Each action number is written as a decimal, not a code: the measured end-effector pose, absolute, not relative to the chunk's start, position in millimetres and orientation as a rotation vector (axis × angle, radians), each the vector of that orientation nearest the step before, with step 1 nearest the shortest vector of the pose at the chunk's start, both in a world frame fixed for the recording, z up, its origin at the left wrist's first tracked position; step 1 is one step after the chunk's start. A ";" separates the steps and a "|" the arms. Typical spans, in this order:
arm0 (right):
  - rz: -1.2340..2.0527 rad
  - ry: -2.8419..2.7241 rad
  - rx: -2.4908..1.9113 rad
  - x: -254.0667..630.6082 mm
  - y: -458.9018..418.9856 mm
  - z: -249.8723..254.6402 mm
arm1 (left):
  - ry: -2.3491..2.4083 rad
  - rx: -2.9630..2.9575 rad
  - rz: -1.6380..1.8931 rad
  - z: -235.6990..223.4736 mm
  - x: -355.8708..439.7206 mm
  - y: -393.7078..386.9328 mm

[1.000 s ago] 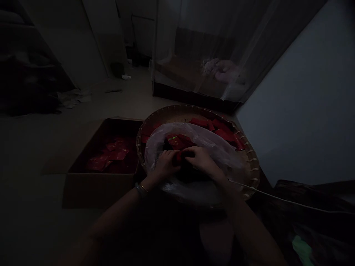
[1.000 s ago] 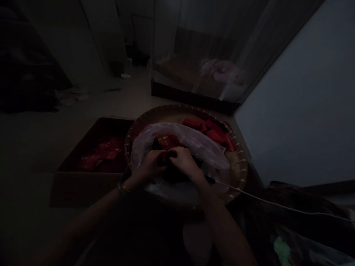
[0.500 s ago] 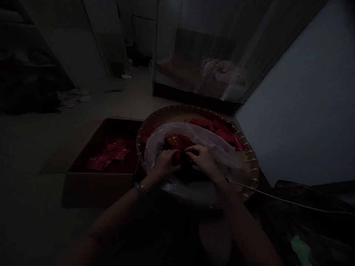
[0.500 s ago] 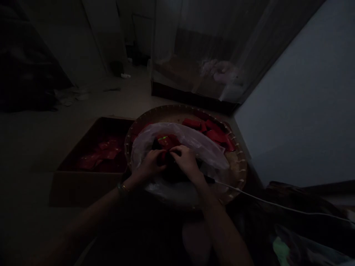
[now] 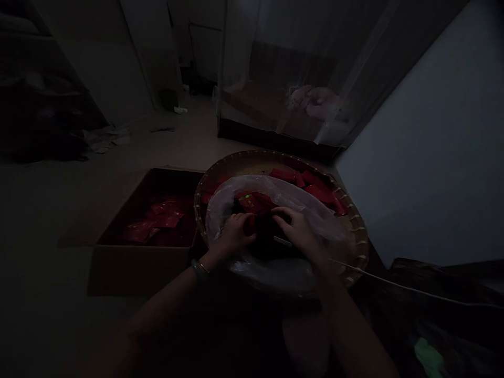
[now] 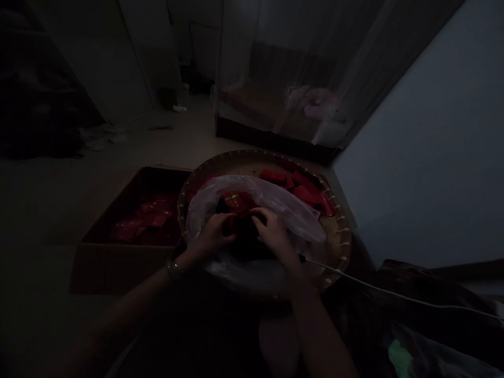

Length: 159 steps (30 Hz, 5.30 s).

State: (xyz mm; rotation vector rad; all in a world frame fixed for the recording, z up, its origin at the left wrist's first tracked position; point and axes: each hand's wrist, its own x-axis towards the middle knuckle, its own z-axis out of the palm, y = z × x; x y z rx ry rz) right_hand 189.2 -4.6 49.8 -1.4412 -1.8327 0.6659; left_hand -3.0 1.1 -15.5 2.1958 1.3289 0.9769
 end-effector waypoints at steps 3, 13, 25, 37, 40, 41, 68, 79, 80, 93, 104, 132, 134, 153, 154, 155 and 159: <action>0.748 -1.860 -1.436 187.7 -9.8 42.6 | 1.319 2.168 1.007 -16.1 -3.3 1.4; 0.727 -1.736 -1.438 167.6 -14.5 47.0 | 1.334 2.166 1.002 -16.0 -2.2 1.0; 0.665 -1.746 -1.355 166.5 -14.1 43.2 | 1.333 2.182 0.990 -15.3 -2.2 1.1; 0.440 -2.012 -1.263 152.2 -13.6 43.9 | 1.332 2.247 0.921 -17.8 -1.1 0.2; 0.265 -2.172 -1.285 143.6 -10.2 37.1 | 1.338 2.264 0.906 -20.2 -1.5 1.5; 0.239 -2.178 -1.292 142.1 -9.0 35.4 | 1.328 2.261 0.912 -20.9 -1.9 2.1; 0.477 -1.741 -1.325 181.1 -21.7 32.4 | 1.078 1.869 0.909 -23.1 -6.5 3.3; 0.437 -1.804 -1.369 190.9 -18.5 29.9 | 1.057 1.759 0.915 -19.0 -7.7 2.6; 0.494 -1.887 -1.336 189.9 -18.9 30.5 | 1.022 1.747 0.925 -19.2 -7.8 2.8; 0.653 -1.784 -1.490 215.0 -19.7 60.0 | 0.836 1.525 0.623 -6.6 -9.6 -0.8; 0.689 -1.842 -1.466 210.0 -27.2 68.1 | 0.647 1.332 0.623 -3.2 -5.2 -0.6; 0.676 -1.561 -1.502 202.5 -8.3 19.2 | 0.851 1.252 0.380 0.4 -5.7 -5.6; 0.667 -1.685 -1.625 217.5 -14.9 15.3 | 0.861 1.246 0.475 -1.4 -4.4 -4.9; 0.739 -1.783 -1.736 261.3 -35.5 28.9 | 0.862 1.219 0.593 -6.1 1.2 -5.1; 0.783 -1.762 -1.689 260.4 -37.2 38.5 | 0.865 1.228 0.589 -5.8 2.8 -6.3; 0.827 -1.757 -1.655 258.3 -38.5 47.4 | 0.861 1.235 0.585 -5.5 5.0 -7.6; 0.853 -1.786 -1.636 244.9 -38.2 65.8 | 0.797 1.296 0.543 -5.0 14.9 -13.5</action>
